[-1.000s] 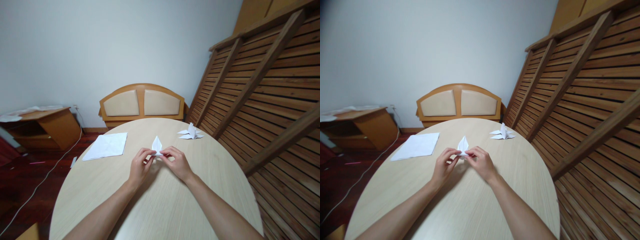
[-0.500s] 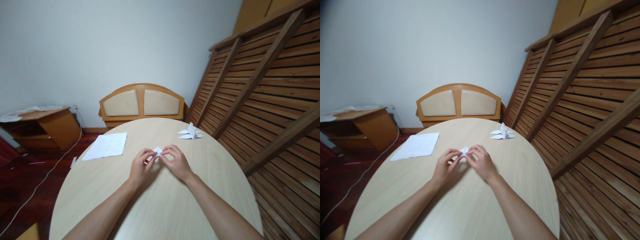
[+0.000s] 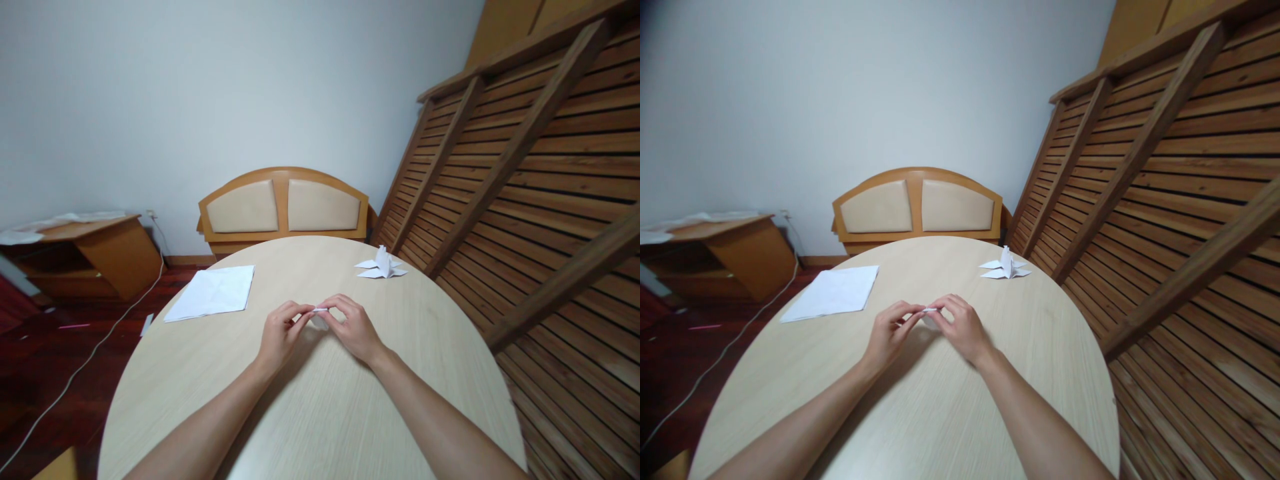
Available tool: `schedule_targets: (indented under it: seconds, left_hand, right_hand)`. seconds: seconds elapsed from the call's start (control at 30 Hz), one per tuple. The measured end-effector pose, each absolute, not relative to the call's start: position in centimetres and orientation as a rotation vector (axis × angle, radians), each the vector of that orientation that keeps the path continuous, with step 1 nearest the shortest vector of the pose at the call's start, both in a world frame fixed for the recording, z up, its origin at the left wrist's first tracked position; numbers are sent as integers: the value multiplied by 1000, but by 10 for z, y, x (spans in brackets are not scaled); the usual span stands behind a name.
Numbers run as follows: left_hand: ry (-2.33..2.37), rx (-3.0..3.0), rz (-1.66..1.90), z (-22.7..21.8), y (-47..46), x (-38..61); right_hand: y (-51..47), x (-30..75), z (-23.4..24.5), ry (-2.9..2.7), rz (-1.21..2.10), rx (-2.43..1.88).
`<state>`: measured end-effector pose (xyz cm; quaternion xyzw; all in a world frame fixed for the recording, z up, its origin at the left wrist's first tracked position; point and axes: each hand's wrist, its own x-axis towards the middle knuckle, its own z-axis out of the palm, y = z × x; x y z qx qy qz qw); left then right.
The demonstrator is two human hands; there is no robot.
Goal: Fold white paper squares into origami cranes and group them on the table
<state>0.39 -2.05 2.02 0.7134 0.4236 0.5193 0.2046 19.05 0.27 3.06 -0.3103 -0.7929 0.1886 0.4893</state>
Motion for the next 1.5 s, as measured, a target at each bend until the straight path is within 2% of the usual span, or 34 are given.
schedule_targets:
  seconds: [0.27,0.53,0.97,1.33,1.5]
  left_hand:
    - [1171,1681,1460,16,-15,5]
    - [1195,1796,1358,15,-16,5]
    - [1101,1460,1500,10,-8,6]
    - [1101,1446,1230,8,-10,7]
    - [1052,1326,1224,9,-10,8]
  right_hand:
    - [3,191,28,-1848,573,-827]
    - [3,191,29,-1890,655,-834]
    - [8,191,21,-1785,857,-876]
    - [21,193,12,-1521,1029,-851]
    - [23,190,5,-1520,1089,-779]
